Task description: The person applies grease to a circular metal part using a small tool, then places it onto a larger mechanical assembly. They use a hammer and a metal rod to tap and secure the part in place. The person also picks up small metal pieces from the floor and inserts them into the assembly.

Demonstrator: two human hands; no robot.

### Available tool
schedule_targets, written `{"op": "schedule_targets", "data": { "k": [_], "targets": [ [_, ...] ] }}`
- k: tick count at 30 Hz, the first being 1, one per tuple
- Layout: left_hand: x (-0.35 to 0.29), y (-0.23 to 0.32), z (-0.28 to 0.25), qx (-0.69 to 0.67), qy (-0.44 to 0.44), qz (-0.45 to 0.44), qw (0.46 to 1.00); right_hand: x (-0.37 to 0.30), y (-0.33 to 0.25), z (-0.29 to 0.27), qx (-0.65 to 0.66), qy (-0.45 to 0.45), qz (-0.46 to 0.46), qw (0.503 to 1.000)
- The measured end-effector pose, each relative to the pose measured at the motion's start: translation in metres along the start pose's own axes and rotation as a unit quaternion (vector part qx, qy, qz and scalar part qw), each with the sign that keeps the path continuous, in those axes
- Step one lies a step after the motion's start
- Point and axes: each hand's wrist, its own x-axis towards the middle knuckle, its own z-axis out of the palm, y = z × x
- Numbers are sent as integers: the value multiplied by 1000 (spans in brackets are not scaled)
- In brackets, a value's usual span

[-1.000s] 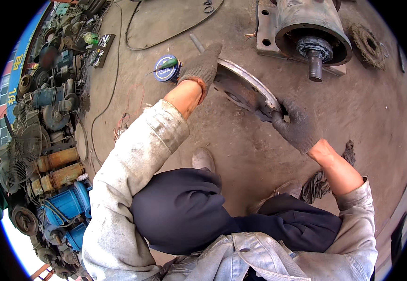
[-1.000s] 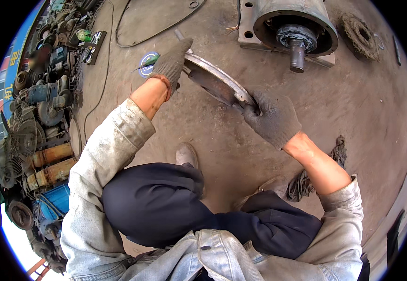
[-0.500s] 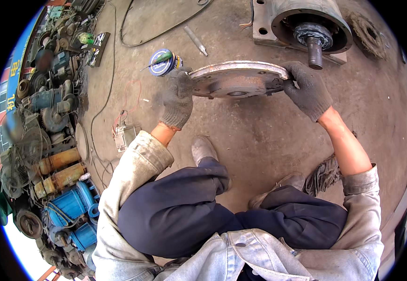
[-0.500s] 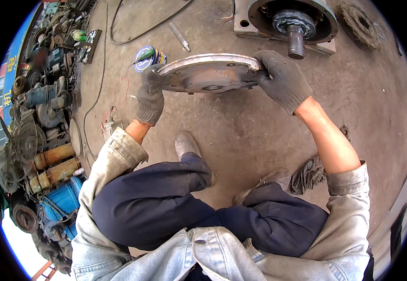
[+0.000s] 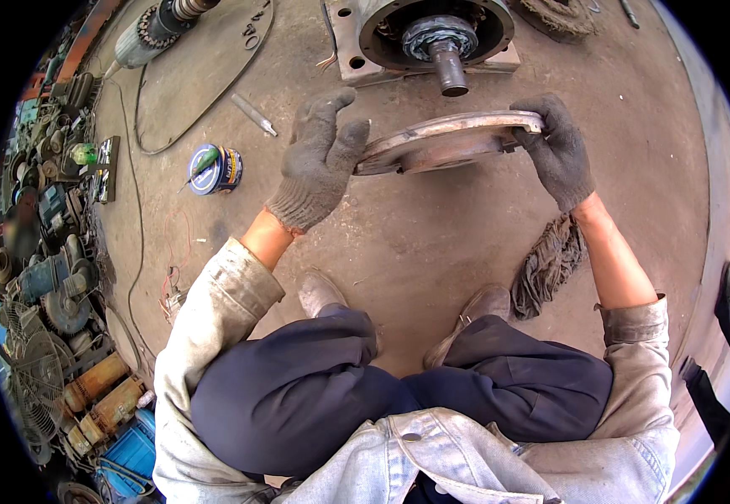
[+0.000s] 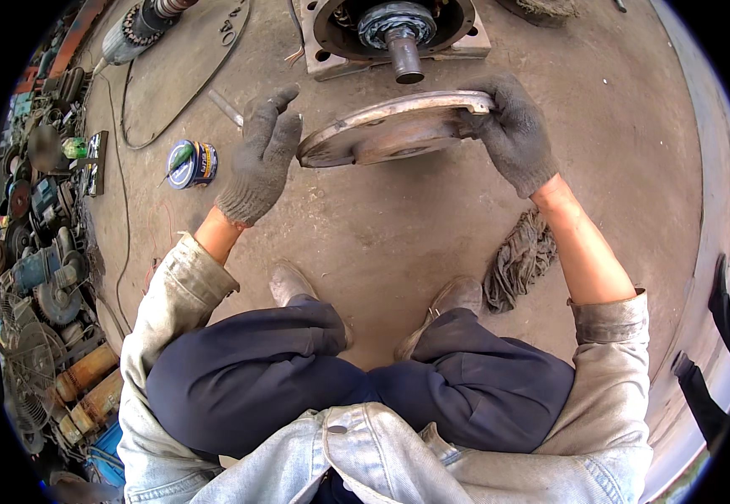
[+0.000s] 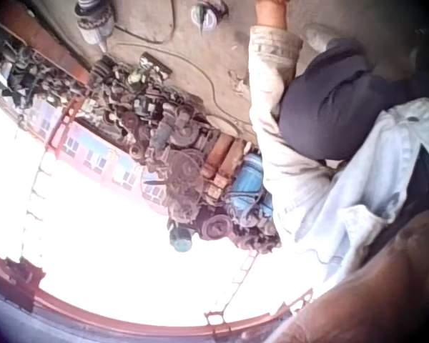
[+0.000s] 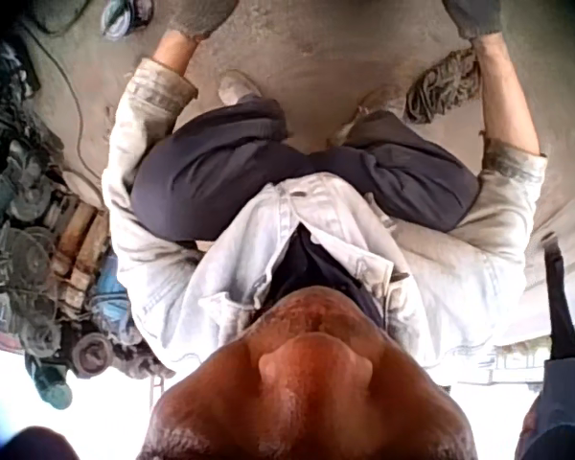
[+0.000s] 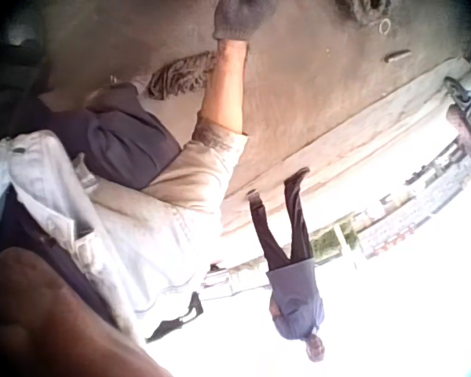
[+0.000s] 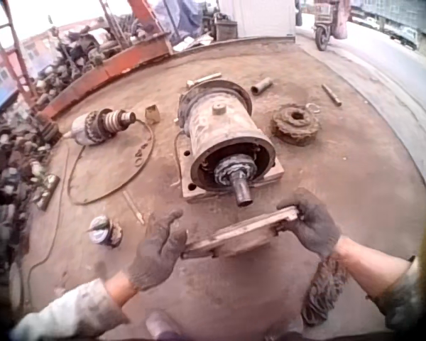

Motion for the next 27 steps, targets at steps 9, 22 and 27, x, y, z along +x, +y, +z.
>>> {"op": "schedule_targets", "data": {
  "k": [9, 22, 27],
  "targets": [
    [-36, -66, 73, 22, -53, -175, 983, -24, 57, -38, 146, 19, 87, 985],
    [2, -50, 110, -115, -121, -207, 964, 3, 38, -81, 117, 1, 94, 989],
    [33, -24, 98, -41, -162, -145, 975, -19, 72, -91, 147, 73, 99, 981]
  ]
}}
